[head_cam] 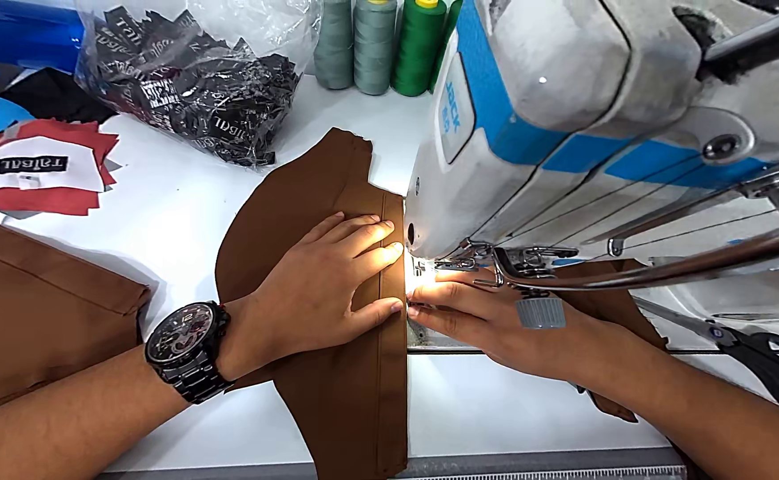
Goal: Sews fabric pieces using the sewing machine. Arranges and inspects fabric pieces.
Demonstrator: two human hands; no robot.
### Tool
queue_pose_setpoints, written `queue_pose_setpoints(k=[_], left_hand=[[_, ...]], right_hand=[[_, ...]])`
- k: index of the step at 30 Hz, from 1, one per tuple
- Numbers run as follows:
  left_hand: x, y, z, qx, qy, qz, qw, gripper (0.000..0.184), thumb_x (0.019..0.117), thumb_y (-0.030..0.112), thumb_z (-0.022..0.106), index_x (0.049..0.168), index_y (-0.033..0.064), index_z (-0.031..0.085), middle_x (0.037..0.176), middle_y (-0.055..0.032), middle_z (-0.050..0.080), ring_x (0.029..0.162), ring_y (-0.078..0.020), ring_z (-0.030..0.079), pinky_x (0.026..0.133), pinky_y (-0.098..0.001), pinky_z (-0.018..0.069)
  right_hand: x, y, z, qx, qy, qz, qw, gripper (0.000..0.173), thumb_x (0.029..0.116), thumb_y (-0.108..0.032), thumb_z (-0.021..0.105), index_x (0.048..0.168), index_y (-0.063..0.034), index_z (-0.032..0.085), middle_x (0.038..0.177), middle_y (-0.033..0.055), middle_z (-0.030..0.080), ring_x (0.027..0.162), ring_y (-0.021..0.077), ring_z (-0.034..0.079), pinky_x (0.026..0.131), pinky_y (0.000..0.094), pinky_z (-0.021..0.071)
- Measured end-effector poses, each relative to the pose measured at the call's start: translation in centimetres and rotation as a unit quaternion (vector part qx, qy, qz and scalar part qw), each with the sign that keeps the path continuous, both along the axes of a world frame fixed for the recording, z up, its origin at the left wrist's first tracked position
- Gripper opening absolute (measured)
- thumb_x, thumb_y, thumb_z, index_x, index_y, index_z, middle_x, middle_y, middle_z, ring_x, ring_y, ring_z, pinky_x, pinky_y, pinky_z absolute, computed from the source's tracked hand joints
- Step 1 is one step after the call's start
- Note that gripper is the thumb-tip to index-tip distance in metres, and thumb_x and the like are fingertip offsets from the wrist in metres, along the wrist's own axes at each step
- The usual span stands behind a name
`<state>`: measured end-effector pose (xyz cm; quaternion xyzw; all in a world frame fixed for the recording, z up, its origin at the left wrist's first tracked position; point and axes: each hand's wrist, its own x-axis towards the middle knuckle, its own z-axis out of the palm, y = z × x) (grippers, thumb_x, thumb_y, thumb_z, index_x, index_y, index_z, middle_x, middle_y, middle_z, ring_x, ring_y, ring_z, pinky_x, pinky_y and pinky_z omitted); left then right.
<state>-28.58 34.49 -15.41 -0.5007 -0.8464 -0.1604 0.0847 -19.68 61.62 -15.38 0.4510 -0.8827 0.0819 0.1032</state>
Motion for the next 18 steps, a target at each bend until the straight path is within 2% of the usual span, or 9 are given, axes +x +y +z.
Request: queue_pose_setpoints(k=[4,9,18], left_hand=[[0.03,0.04,-0.02,0.0,0.002,0.001,1.0,0.059,0.0955,0.061,0.046,0.129,0.0191,0.071,0.14,-0.0053,0.063,0.139,-0.0257,0.051,0.116,-0.0517,0.0372],[0.07,0.07,0.02,0.001,0.002,0.0,1.0,0.059,0.0953,0.061,0.047,0.128,0.0185,0.071,0.139,-0.0052,0.064,0.139,-0.0258,0.052,0.116,-0.0519,0.0378],[0.1,0.05,-0.01,-0.006,0.002,0.002,1.0,0.059,0.0952,0.062,0.047,0.129,0.0196,0.071,0.14,-0.0048,0.063,0.139,-0.0256,0.051,0.115,-0.0524,0.0383]], right_hand=[[0.04,0.06,0.09,0.01,-0.007,-0.009,1.0,0.044,0.1006,-0.008,0.053,0.14,-0.0237,0.063,0.143,-0.0016,0.062,0.131,0.0166,0.058,0.104,0.0349,0.0505],[-0.12,0.09,-0.07,-0.01,-0.011,0.004,1.0,0.041,0.1005,-0.007,0.053,0.137,-0.0211,0.065,0.143,0.001,0.062,0.132,0.0181,0.058,0.105,0.0344,0.0511],[-0.19,0.18,0.01,0.0,-0.008,0.007,1.0,0.042,0.1023,-0.006,0.052,0.139,-0.0218,0.065,0.144,-0.0014,0.061,0.135,0.0162,0.055,0.108,0.0334,0.0481]])
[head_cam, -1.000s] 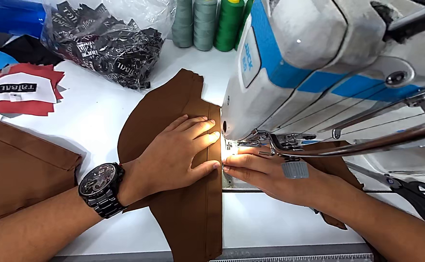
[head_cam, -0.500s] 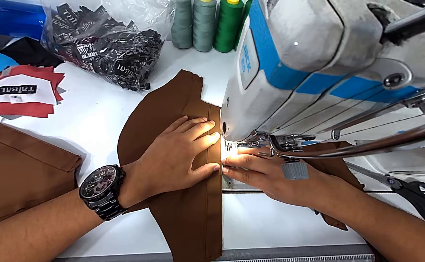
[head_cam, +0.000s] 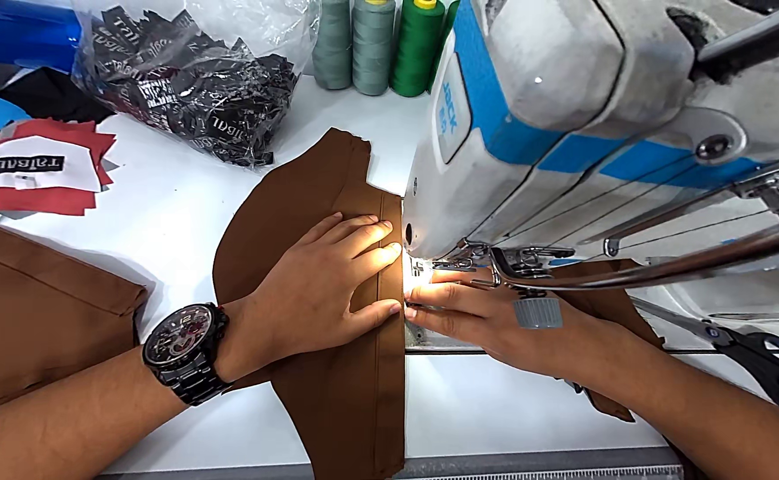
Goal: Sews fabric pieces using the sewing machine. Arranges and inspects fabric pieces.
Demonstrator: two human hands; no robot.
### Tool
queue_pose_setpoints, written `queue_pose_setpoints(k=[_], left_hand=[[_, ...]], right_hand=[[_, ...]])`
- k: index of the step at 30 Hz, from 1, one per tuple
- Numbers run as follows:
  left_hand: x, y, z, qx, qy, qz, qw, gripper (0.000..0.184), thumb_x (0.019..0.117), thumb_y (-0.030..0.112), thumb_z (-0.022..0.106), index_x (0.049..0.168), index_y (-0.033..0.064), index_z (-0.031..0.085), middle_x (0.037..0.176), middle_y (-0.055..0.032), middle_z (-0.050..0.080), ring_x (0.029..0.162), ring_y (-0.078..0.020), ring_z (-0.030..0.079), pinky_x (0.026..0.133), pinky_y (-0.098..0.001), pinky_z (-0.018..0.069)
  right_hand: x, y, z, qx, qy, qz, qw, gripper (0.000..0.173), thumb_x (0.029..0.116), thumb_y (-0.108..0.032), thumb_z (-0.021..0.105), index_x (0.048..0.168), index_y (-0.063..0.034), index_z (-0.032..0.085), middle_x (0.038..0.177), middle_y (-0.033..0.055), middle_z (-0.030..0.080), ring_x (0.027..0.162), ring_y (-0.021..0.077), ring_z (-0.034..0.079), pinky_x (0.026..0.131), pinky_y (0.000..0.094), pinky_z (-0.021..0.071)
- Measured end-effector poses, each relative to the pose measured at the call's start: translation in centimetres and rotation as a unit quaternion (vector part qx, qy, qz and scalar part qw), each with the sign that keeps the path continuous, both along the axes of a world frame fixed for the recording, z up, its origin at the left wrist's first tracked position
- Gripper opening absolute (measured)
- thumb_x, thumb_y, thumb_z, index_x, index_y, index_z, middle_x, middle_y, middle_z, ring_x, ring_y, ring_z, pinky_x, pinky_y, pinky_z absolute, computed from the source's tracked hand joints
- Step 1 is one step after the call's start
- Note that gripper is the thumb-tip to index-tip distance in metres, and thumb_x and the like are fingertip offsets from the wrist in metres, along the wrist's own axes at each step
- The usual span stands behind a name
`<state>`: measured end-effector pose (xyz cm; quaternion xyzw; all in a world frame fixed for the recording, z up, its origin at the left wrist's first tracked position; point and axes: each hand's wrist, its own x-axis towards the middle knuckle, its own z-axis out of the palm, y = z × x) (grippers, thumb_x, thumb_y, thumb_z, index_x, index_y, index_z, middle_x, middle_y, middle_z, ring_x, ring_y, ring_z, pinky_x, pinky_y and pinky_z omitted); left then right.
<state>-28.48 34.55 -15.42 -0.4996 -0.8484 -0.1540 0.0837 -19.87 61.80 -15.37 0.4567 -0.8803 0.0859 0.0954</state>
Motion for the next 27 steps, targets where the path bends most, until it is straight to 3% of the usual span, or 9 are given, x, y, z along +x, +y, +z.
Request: queue_pose_setpoints(k=[5,9,17,21,23,25,27], left_hand=[[0.05,0.06,0.04,0.009,0.005,-0.001,1.0,0.059,0.0944,0.061,0.048,0.127,0.0188,0.072,0.139,-0.005,0.064,0.138,-0.0253,0.052,0.115,-0.0517,0.0386],[0.04,0.07,-0.06,0.011,0.007,-0.002,1.0,0.059,0.0946,0.062,0.048,0.128,0.0183,0.071,0.139,-0.0048,0.064,0.139,-0.0255,0.052,0.115,-0.0517,0.0383],[-0.02,0.04,-0.04,0.004,0.003,-0.001,1.0,0.06,0.0961,0.062,0.045,0.128,0.0187,0.071,0.14,-0.0048,0.063,0.14,-0.0251,0.051,0.116,-0.0516,0.0373],[-0.01,0.06,-0.09,0.007,0.002,0.002,1.0,0.059,0.0942,0.062,0.049,0.127,0.019,0.072,0.139,-0.0041,0.064,0.139,-0.0248,0.052,0.115,-0.0516,0.038],[0.02,0.07,-0.1,0.008,0.001,0.003,1.0,0.059,0.0939,0.062,0.049,0.129,0.0196,0.071,0.14,-0.0037,0.063,0.139,-0.0243,0.051,0.116,-0.0512,0.0375],[0.05,0.07,-0.07,0.005,0.005,0.006,1.0,0.059,0.0939,0.062,0.048,0.13,0.0202,0.071,0.141,-0.003,0.063,0.14,-0.0239,0.051,0.116,-0.051,0.0372],[0.06,0.08,-0.05,0.0,0.006,0.006,1.0,0.06,0.0941,0.063,0.048,0.129,0.0203,0.071,0.141,-0.0032,0.063,0.14,-0.0246,0.051,0.116,-0.0513,0.0374]], right_hand=[[0.22,0.32,0.3,-0.005,0.0,-0.006,1.0,0.04,0.1033,-0.009,0.051,0.139,-0.0225,0.063,0.143,0.0028,0.061,0.13,0.0186,0.06,0.103,0.0345,0.0524],[0.28,0.51,0.55,-0.017,0.011,-0.006,1.0,0.036,0.1025,-0.008,0.053,0.133,-0.0193,0.067,0.136,0.001,0.067,0.124,0.0171,0.063,0.102,0.0345,0.0532],[0.13,0.42,0.38,0.0,0.0,-0.003,1.0,0.035,0.1037,-0.01,0.051,0.133,-0.0196,0.068,0.138,-0.0018,0.065,0.127,0.0155,0.062,0.106,0.0339,0.0507],[0.11,0.47,0.52,-0.005,0.002,0.004,1.0,0.035,0.1036,-0.009,0.052,0.133,-0.0182,0.067,0.138,0.0008,0.065,0.127,0.0169,0.061,0.107,0.0347,0.0501],[0.19,0.78,0.36,-0.033,0.01,-0.001,0.999,0.028,0.1038,-0.012,0.052,0.125,-0.0179,0.07,0.133,0.0028,0.068,0.123,0.0181,0.065,0.102,0.0349,0.0541],[0.23,0.98,0.2,-0.048,0.019,-0.022,0.998,0.025,0.102,-0.016,0.053,0.114,-0.0187,0.074,0.124,0.0029,0.072,0.113,0.0171,0.069,0.089,0.0321,0.0575],[0.24,0.95,0.31,-0.027,0.001,-0.041,0.999,0.029,0.1027,-0.018,0.051,0.12,-0.0219,0.073,0.124,0.001,0.071,0.11,0.0153,0.069,0.084,0.0308,0.0575]])
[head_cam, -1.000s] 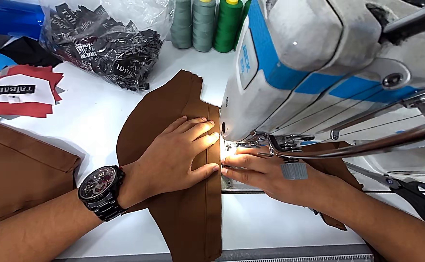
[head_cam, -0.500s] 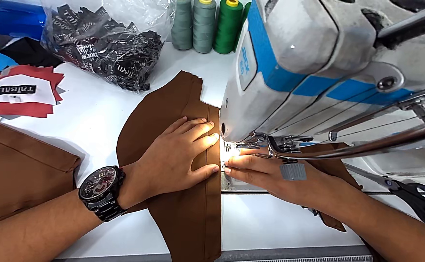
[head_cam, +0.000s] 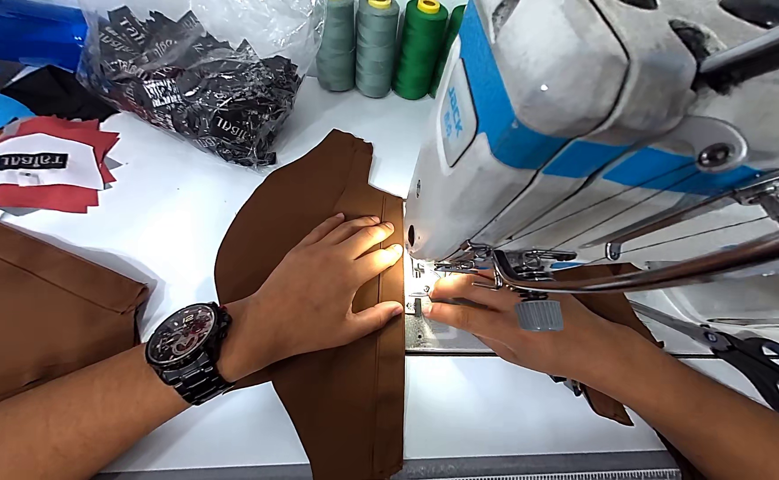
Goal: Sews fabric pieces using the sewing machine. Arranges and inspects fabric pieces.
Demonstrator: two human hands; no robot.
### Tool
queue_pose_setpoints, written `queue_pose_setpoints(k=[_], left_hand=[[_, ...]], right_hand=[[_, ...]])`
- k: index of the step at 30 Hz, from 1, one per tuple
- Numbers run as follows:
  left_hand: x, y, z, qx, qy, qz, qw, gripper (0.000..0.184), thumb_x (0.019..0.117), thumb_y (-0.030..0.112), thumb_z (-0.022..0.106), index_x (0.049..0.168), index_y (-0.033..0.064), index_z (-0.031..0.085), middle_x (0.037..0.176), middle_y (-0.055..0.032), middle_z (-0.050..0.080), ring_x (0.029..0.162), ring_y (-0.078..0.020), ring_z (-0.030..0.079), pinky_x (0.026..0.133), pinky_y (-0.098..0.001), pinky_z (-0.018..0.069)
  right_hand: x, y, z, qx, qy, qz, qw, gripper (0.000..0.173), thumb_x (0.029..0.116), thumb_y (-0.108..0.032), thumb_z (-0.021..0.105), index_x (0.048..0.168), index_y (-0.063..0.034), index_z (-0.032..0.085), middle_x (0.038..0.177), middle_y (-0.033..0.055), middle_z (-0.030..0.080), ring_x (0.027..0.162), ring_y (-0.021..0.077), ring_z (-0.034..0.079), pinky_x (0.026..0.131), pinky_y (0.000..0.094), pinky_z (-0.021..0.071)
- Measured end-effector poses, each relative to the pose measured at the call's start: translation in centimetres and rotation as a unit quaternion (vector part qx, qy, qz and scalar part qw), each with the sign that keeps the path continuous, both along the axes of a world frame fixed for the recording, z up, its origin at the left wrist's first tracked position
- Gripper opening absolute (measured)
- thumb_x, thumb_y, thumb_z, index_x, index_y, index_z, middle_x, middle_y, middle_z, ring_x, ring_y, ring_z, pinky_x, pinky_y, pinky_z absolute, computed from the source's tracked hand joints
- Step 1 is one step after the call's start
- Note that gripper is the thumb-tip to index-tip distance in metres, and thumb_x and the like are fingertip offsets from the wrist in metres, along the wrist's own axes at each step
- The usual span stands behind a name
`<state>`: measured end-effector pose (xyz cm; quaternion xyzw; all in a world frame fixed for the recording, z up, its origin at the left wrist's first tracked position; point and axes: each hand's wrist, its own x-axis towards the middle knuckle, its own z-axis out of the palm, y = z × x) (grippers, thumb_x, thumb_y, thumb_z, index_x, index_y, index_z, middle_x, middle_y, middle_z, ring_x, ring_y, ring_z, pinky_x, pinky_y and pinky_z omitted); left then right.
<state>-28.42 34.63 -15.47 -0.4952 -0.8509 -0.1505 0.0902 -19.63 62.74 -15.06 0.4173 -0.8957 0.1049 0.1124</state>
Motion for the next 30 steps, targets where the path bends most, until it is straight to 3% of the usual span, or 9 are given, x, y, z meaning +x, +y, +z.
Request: queue_pose_setpoints(k=[3,6,11,13,19,25,30], left_hand=[[0.0,0.0,0.0,-0.001,-0.004,0.0,1.0,0.06,0.0937,0.063,0.048,0.13,0.0206,0.071,0.141,-0.0034,0.063,0.14,-0.0248,0.051,0.116,-0.0513,0.0371],[-0.1,0.0,-0.1,-0.005,-0.006,0.003,1.0,0.061,0.0933,0.064,0.048,0.131,0.0217,0.07,0.142,-0.0022,0.062,0.141,-0.0239,0.049,0.117,-0.0513,0.0363],[-0.2,0.0,-0.2,-0.007,-0.011,0.002,1.0,0.063,0.0941,0.066,0.046,0.131,0.0203,0.07,0.144,-0.0033,0.06,0.143,-0.0251,0.047,0.119,-0.0521,0.0348],[-0.2,0.0,-0.2,-0.012,-0.012,0.003,1.0,0.064,0.094,0.066,0.046,0.132,0.0204,0.069,0.145,-0.0029,0.06,0.143,-0.0249,0.047,0.119,-0.0521,0.0343],[-0.2,0.0,-0.3,-0.007,-0.01,0.0,1.0,0.062,0.0936,0.064,0.047,0.131,0.0204,0.07,0.144,-0.0028,0.06,0.143,-0.0246,0.047,0.119,-0.0524,0.034],[-0.2,0.0,-0.1,-0.014,-0.013,0.001,1.0,0.075,0.0903,0.077,0.044,0.133,0.0194,0.068,0.145,-0.0034,0.06,0.144,-0.0257,0.046,0.119,-0.0532,0.0345],[-0.2,0.0,-0.1,-0.017,-0.012,0.002,1.0,0.075,0.0899,0.076,0.045,0.134,0.0197,0.067,0.145,-0.0037,0.06,0.143,-0.026,0.047,0.118,-0.0537,0.0353]], right_hand=[[-0.1,-0.2,-0.2,0.022,-0.018,-0.01,1.0,0.035,0.1003,-0.015,0.052,0.128,-0.0256,0.071,0.126,0.0017,0.07,0.114,0.0166,0.067,0.086,0.0328,0.0577],[-0.1,-0.2,-0.6,0.037,-0.018,-0.023,0.999,0.041,0.0985,-0.014,0.054,0.134,-0.0296,0.068,0.129,0.0026,0.068,0.112,0.0186,0.068,0.08,0.035,0.0582],[-0.1,-0.6,-0.6,0.04,-0.003,-0.022,0.999,0.045,0.0986,-0.011,0.053,0.138,-0.0281,0.065,0.131,0.0029,0.067,0.115,0.0185,0.067,0.086,0.0351,0.0571],[-0.2,-0.7,-0.7,0.039,0.001,-0.018,0.999,0.046,0.0994,-0.01,0.052,0.14,-0.0285,0.063,0.132,0.0036,0.067,0.113,0.0184,0.066,0.082,0.0347,0.0561],[-0.2,-1.2,-0.7,0.01,-0.01,-0.01,1.0,0.043,0.1006,-0.008,0.053,0.137,-0.0259,0.066,0.131,0.0029,0.066,0.11,0.016,0.067,0.08,0.033,0.057],[-0.3,-1.4,-0.9,0.001,-0.01,-0.001,1.0,0.04,0.1023,-0.009,0.052,0.137,-0.0252,0.067,0.132,0.0024,0.065,0.115,0.0159,0.065,0.086,0.0333,0.0567],[-0.3,-1.9,-0.8,0.012,0.002,-0.005,1.0,0.04,0.1012,-0.009,0.053,0.137,-0.0227,0.065,0.128,0.0042,0.066,0.112,0.018,0.065,0.085,0.0341,0.0569]])
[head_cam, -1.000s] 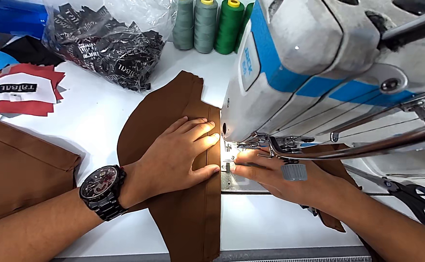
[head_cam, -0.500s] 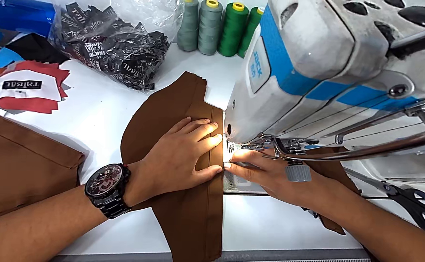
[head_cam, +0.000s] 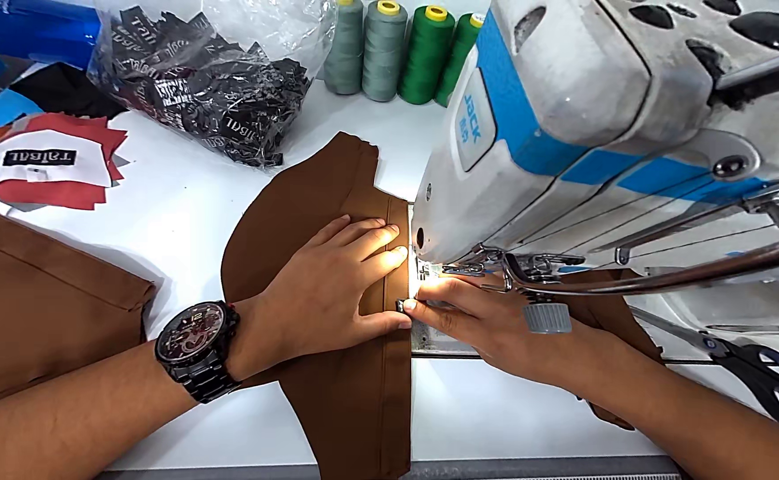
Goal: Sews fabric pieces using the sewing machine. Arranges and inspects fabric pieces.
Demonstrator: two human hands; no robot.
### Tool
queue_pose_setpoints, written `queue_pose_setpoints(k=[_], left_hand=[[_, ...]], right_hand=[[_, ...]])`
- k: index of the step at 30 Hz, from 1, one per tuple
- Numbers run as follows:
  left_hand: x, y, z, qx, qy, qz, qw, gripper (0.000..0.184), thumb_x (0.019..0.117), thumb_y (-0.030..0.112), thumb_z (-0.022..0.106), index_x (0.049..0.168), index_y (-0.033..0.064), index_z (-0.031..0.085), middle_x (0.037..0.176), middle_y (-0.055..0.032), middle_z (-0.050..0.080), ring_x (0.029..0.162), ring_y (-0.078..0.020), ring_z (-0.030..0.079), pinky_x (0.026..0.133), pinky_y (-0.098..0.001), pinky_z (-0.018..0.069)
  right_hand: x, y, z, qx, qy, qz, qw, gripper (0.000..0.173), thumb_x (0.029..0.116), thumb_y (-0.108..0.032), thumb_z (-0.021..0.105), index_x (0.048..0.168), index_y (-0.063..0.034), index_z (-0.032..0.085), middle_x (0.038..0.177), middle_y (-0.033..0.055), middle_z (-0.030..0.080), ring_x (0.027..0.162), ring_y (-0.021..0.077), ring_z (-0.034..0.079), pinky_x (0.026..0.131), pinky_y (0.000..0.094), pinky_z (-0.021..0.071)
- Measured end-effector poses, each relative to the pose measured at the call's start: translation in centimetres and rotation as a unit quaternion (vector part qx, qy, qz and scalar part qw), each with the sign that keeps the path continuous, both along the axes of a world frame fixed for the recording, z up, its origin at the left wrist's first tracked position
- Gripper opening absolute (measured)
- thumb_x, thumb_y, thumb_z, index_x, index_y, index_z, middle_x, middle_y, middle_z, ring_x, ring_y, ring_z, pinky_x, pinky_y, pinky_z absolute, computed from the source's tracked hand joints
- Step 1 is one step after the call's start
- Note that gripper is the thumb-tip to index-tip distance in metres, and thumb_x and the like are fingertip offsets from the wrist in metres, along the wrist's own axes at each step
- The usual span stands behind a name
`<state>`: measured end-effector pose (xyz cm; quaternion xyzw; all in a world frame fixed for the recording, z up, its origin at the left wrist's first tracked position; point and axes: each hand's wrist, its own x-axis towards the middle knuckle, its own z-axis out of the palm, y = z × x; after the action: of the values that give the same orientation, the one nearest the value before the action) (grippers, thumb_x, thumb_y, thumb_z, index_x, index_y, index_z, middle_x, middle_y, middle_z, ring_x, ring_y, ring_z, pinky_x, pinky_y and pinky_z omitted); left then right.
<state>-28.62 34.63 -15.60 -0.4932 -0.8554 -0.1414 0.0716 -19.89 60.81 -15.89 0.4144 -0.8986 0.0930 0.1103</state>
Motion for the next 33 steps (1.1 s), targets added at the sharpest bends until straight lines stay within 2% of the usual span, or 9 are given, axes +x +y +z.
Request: queue_pose_setpoints(k=[5,7,11,14,19,23,25,27,33], left_hand=[[0.0,0.0,0.0,-0.004,0.001,0.002,1.0,0.077,0.0892,0.078,0.044,0.136,0.0205,0.066,0.148,-0.0036,0.057,0.145,-0.0262,0.045,0.12,-0.0559,0.0318],[0.2,-0.2,0.2,0.012,0.012,-0.018,1.0,0.075,0.0915,0.074,0.045,0.134,0.0163,0.067,0.146,-0.0048,0.058,0.144,-0.0263,0.045,0.121,-0.0547,0.0307],[0.5,-1.8,0.9,0.082,0.047,-0.162,0.982,0.033,0.1038,0.034,0.053,0.114,0.0107,0.074,0.121,-0.0041,0.068,0.126,-0.0211,0.059,0.114,-0.0428,0.0429],[0.1,-3.0,0.3,0.069,0.03,-0.24,0.968,0.029,0.1064,0.023,0.052,0.117,0.0111,0.076,0.126,-0.0035,0.071,0.128,-0.0179,0.061,0.113,-0.0323,0.0461],[0.0,-2.9,0.3,0.066,0.034,-0.233,0.97,0.029,0.106,0.018,0.051,0.116,0.0107,0.077,0.126,-0.0026,0.072,0.126,-0.016,0.063,0.11,-0.0282,0.0489],[-1.2,-2.0,0.4,0.072,0.061,-0.196,0.976,0.031,0.1048,0.019,0.048,0.114,0.0113,0.077,0.12,-0.0015,0.073,0.123,-0.0134,0.064,0.105,-0.0253,0.0497],[-1.6,-1.4,0.5,0.067,0.059,-0.191,0.977,0.032,0.1044,0.021,0.048,0.116,0.0121,0.077,0.121,-0.0014,0.073,0.124,-0.0127,0.064,0.106,-0.0247,0.0489],[-1.5,-0.9,0.6,0.066,0.056,-0.193,0.977,0.032,0.1039,0.02,0.049,0.117,0.0123,0.077,0.123,-0.0017,0.073,0.125,-0.0123,0.063,0.107,-0.0245,0.0476],[-1.2,-0.2,0.2,0.064,0.053,-0.193,0.978,0.031,0.1047,0.021,0.05,0.118,0.0129,0.076,0.121,-0.0019,0.072,0.118,-0.0108,0.065,0.103,-0.0225,0.0492]], right_hand=[[0.4,-0.9,-0.2,-0.009,0.025,-0.025,0.999,0.037,0.1021,-0.011,0.052,0.134,-0.0211,0.067,0.124,0.0023,0.068,0.113,0.0182,0.065,0.091,0.0343,0.0554],[0.6,-1.1,-0.2,-0.005,0.033,-0.028,0.999,0.036,0.1017,-0.01,0.052,0.132,-0.0194,0.069,0.125,0.0018,0.068,0.115,0.0187,0.064,0.095,0.0347,0.0539],[0.7,-1.2,-0.3,-0.004,0.037,-0.033,0.999,0.036,0.1018,-0.009,0.051,0.131,-0.0194,0.069,0.127,0.0018,0.068,0.116,0.0199,0.063,0.094,0.0359,0.053],[0.8,-1.3,-0.2,0.002,0.039,-0.034,0.999,0.037,0.1018,-0.01,0.05,0.132,-0.0194,0.069,0.128,0.0016,0.067,0.117,0.0193,0.063,0.095,0.0357,0.0527],[1.1,-0.8,0.6,0.025,0.031,-0.038,0.998,0.037,0.1023,-0.011,0.049,0.133,-0.0211,0.067,0.127,0.0008,0.067,0.114,0.018,0.064,0.086,0.0347,0.0545],[1.7,1.3,1.4,-0.012,0.08,-0.092,0.992,0.027,0.0998,-0.016,0.051,0.112,-0.0172,0.075,0.1,0.0032,0.074,0.087,0.0198,0.07,0.072,0.0366,0.0577],[1.8,1.9,1.7,-0.004,0.093,-0.112,0.989,0.027,0.0976,-0.018,0.051,0.103,-0.0152,0.078,0.09,0.0031,0.072,0.082,0.0196,0.07,0.067,0.0351,0.0562],[1.6,2.2,1.4,-0.002,0.091,-0.118,0.989,0.027,0.0969,-0.018,0.051,0.099,-0.0137,0.077,0.089,0.003,0.071,0.085,0.0191,0.069,0.068,0.0345,0.056],[0.8,1.8,0.3,0.003,0.044,-0.109,0.993,0.031,0.098,-0.02,0.049,0.109,-0.0168,0.078,0.093,0.0017,0.07,0.093,0.0195,0.068,0.075,0.0357,0.0566]])
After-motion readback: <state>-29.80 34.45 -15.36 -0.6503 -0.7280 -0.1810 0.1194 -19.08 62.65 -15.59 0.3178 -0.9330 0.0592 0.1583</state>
